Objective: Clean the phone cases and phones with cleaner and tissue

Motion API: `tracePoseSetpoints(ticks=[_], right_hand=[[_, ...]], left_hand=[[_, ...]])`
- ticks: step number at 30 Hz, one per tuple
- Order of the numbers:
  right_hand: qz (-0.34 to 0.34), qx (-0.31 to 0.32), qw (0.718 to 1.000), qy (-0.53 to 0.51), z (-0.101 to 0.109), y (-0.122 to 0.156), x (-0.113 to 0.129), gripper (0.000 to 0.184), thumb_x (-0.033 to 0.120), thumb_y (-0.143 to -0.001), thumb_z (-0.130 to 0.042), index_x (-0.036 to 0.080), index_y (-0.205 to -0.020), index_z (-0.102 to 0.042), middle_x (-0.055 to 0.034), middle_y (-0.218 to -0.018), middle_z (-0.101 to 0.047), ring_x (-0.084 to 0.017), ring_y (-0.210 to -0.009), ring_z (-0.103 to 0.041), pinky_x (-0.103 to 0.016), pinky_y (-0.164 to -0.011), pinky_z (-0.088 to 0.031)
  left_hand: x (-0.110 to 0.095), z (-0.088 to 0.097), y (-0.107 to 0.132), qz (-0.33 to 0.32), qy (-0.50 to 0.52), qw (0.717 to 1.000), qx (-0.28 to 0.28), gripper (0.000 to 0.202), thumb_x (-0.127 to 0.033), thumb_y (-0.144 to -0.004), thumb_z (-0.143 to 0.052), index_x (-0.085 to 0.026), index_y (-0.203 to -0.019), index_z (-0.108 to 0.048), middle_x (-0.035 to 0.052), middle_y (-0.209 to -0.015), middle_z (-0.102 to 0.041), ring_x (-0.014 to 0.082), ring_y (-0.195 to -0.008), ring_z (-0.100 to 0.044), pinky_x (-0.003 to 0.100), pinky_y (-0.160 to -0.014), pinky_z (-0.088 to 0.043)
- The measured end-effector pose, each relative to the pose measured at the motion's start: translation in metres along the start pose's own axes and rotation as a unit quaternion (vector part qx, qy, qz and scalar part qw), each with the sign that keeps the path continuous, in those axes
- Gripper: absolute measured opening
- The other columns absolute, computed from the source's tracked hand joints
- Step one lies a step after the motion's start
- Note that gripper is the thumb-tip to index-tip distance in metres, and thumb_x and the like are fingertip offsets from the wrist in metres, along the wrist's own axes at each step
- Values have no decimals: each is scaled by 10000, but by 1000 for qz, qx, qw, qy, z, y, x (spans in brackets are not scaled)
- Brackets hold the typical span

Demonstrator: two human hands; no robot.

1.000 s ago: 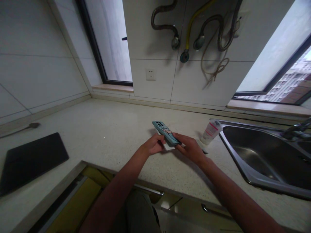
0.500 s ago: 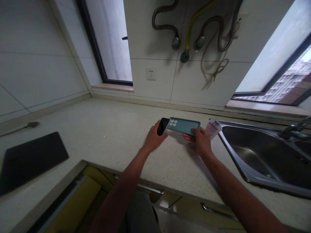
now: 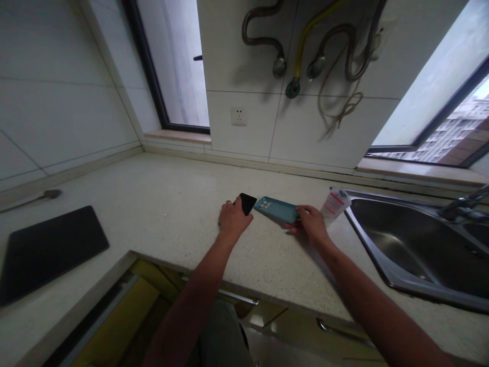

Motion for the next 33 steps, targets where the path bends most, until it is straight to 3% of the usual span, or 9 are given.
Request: tracePoseSetpoints(ticks=[2, 5, 8, 12, 15, 23, 29, 33], right_hand=[[10, -5, 997, 70, 4, 0, 1, 249, 332, -832, -535, 168, -1018, -557, -41, -644, -658, -189, -475, -655, -255, -376, -482], [39, 18, 973, 227, 6, 0, 3, 182, 307, -838, -511, 171, -922, -597, -35, -606, -664, -160, -447, -613, -227, -402, -410], [81, 46, 924, 372, 5, 3, 6, 156, 268, -827, -508, 168, -836, -628, -52, -661, -691, -144, -524, -619, -234, -509, -415], [118, 74, 842, 521, -1, 10, 8, 184, 298, -810, -529, 169, -794, -659, -115, -776, -716, -198, -691, -651, -264, -558, -374], [117, 108, 811, 563, -5, 16, 7, 229, 319, -816, -521, 161, -818, -686, -152, -838, -726, -234, -737, -666, -285, -566, -366], [103, 188, 786, 580, -13, 26, 10, 322, 320, -844, -469, 134, -811, -730, -185, -852, -736, -254, -750, -686, -299, -579, -390], [59, 233, 809, 537, -16, 32, 11, 336, 305, -847, -473, 147, -641, -688, -106, -583, -670, -192, -543, -624, -280, -535, -382], [46, 248, 808, 532, -17, 34, 11, 347, 309, -853, -468, 143, -636, -683, -92, -549, -656, -178, -488, -601, -280, -545, -400]], left_hand=[[3, 0, -2, 6, -6, 1000, 1, 680, -396, -781, -625, -155, -1400, -482, 216, -1152, -598, 359, -1102, -541, 425, -893, -437], [6, -2, -3, 12, -13, 1000, 5, 622, -393, -783, -625, -156, -1348, -520, 210, -1140, -609, 356, -1105, -537, 422, -904, -424], [7, -2, -3, 17, -23, 1000, 6, 611, -401, -807, -604, -135, -1349, -512, 229, -1174, -593, 366, -1135, -518, 426, -907, -414], [5, -2, 0, 28, -44, 999, 2, 688, -438, -851, -567, -78, -1423, -434, 275, -1242, -554, 385, -1172, -490, 443, -910, -409], [3, -3, 3, 26, -57, 998, -1, 705, -433, -873, -553, -36, -1438, -409, 302, -1275, -529, 397, -1188, -468, 463, -926, -399], [-2, -12, 9, 21, -45, 999, 5, 693, -393, -919, -483, -5, -1477, -347, 339, -1327, -466, 447, -1228, -405, 558, -967, -340], [-3, -13, 12, 14, -68, 998, 1, 683, -395, -938, -455, 2, -1483, -346, 342, -1320, -471, 443, -1224, -414, 557, -970, -333], [-5, -14, 13, 15, -114, 993, 9, 687, -407, -958, -429, 24, -1486, -339, 334, -1311, -488, 419, -1201, -439, 535, -945, -364]])
Point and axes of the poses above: each hand's wrist, its own y-axis away from the middle knuckle, its own z-axis out of the back of the hand, x = y × z, the point moved 4 cm from there along -y, towards the middle knuckle
